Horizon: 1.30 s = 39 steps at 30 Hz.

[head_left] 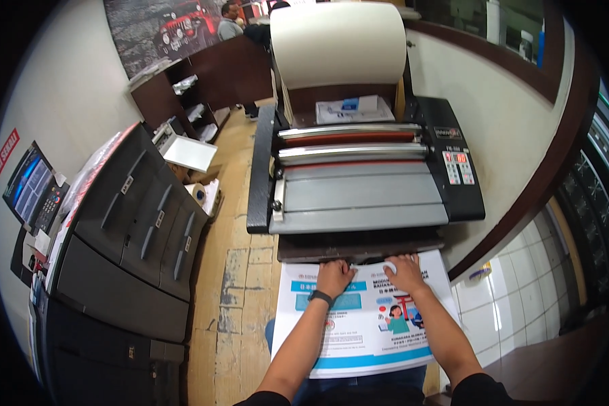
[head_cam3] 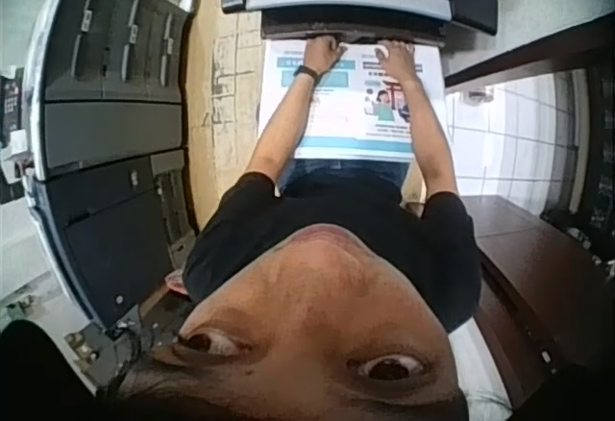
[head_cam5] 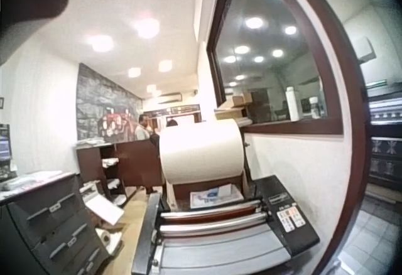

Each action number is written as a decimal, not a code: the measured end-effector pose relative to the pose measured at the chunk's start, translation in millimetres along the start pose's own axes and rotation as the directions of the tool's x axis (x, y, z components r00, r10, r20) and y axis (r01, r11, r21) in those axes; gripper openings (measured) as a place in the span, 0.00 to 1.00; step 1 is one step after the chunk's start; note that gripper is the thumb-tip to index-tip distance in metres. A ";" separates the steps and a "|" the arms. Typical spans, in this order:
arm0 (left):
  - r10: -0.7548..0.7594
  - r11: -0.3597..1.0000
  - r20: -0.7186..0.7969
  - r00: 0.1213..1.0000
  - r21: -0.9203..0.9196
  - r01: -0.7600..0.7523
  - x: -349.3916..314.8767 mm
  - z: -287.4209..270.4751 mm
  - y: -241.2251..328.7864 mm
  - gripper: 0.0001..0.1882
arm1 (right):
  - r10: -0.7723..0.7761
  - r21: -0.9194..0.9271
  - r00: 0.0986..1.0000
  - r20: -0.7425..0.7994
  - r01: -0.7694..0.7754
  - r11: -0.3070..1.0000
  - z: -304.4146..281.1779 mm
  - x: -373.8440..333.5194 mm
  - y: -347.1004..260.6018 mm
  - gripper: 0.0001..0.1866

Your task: The recorder is laminating printed sheets using a thermal laminator machine in a print shop.

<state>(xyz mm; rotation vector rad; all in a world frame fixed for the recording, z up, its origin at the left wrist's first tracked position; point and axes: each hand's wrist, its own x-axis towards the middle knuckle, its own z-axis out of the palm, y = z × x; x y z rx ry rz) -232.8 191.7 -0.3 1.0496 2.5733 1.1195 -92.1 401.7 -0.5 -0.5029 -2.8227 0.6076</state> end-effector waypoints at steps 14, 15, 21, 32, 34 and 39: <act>0.113 0.969 0.027 0.993 0.219 -0.116 -1.2 14.1 -12.0 0.22 | -0.044 0.033 0.999 -0.024 0.045 0.998 -5.8 2.0 -3.1 0.17; 0.111 0.969 0.029 0.993 0.217 -0.115 -1.7 14.7 -12.5 0.22 | -0.032 0.029 0.999 -0.012 0.032 0.999 -5.4 2.2 -2.6 0.17; 0.051 0.980 0.086 0.995 0.189 -0.066 0.0 8.1 -6.4 0.22 | -0.004 0.026 1.000 0.027 0.003 1.000 -6.8 0.6 -7.6 0.20; 0.005 0.980 0.080 0.997 0.198 -0.021 -1.6 11.1 -3.6 0.21 | -0.043 0.007 0.996 0.080 0.042 0.999 -2.2 -3.9 -8.1 0.21; 0.030 0.972 0.060 0.998 0.230 -0.043 -2.5 12.1 -6.6 0.22 | -0.056 0.005 0.996 0.074 0.056 0.998 -2.7 -3.0 -9.9 0.23; 0.036 0.974 0.060 0.998 0.220 -0.049 0.3 13.4 -9.3 0.23 | -0.041 0.034 0.997 0.059 0.039 0.999 -7.8 1.3 -14.3 0.22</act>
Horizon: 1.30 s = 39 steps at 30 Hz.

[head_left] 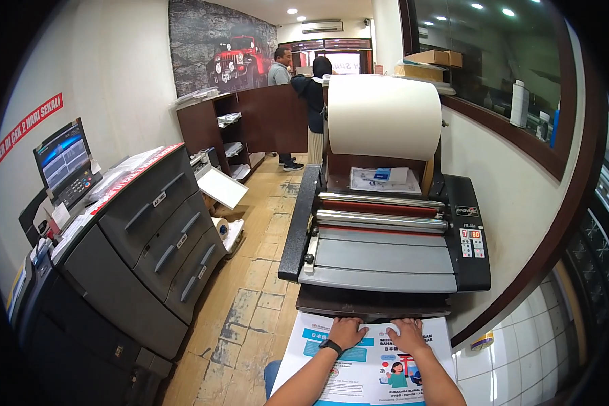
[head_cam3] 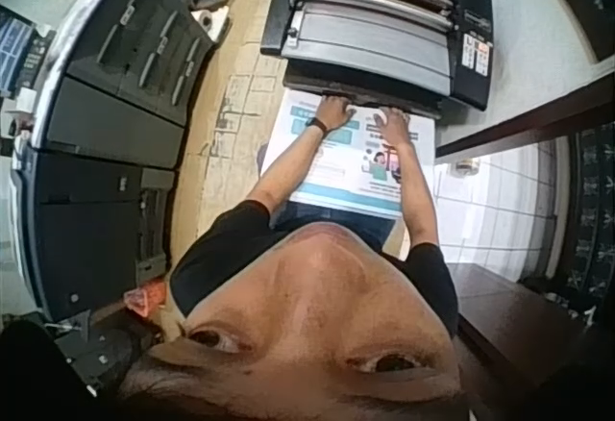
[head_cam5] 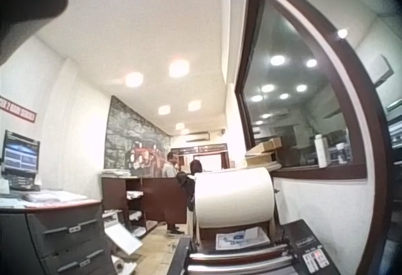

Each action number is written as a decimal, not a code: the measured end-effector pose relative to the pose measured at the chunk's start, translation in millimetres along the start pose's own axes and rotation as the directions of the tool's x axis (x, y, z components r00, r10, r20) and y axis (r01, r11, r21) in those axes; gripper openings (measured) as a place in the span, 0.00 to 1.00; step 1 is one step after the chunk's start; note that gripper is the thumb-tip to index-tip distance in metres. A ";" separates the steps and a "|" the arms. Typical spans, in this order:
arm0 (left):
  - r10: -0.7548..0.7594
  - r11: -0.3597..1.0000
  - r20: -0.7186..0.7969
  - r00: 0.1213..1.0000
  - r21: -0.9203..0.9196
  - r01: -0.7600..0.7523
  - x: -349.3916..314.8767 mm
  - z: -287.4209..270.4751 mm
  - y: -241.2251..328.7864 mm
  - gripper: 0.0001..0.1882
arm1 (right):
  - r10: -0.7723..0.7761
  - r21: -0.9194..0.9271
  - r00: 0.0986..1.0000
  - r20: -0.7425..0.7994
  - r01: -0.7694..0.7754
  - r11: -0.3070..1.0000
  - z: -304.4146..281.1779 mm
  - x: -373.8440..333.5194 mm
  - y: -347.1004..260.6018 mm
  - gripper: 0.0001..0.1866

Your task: The recorder is laminating printed sheets using a thermal laminator machine in a print shop.

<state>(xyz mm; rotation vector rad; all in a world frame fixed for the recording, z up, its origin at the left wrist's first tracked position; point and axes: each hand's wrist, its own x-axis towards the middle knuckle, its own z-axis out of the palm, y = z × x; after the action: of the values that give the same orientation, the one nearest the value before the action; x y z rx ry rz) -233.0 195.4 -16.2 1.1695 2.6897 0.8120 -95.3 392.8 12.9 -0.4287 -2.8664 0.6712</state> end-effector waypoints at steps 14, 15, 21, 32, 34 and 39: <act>0.051 0.998 -0.024 0.998 0.035 -0.050 -4.0 0.2 3.7 0.23 | -0.043 0.027 0.995 -0.095 0.046 0.999 -2.9 -2.4 -6.2 0.19; 0.047 0.998 -0.020 0.999 0.038 -0.046 -3.6 0.2 3.2 0.23 | -0.044 0.028 0.994 -0.097 0.047 0.999 -3.1 -2.1 -6.7 0.19; 0.036 0.999 -0.001 0.999 -0.011 -0.036 -3.7 -4.0 8.4 0.24 | 0.001 0.036 0.998 -0.061 0.002 0.999 -5.7 -2.6 -8.4 0.20; 0.068 0.996 -0.054 0.996 -0.059 -0.071 -3.2 -5.1 8.6 0.23 | -0.012 0.056 0.999 -0.038 0.014 0.998 -5.2 -2.7 -9.2 0.22; 0.069 0.996 -0.040 0.997 -0.052 -0.071 -2.6 -6.3 11.3 0.23 | 0.003 0.066 0.999 -0.032 -0.001 0.998 -1.6 -1.7 -4.9 0.22; 0.095 0.995 -0.042 0.995 -0.036 -0.096 -4.9 -10.6 14.0 0.29 | -0.040 0.016 0.998 -0.041 0.040 0.999 0.9 -2.7 -5.9 0.24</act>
<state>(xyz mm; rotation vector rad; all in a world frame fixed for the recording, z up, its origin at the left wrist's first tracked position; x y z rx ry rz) -223.6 195.2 -0.7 1.2960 2.6553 0.9050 -94.3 386.6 14.5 -0.3769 -2.8214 0.6718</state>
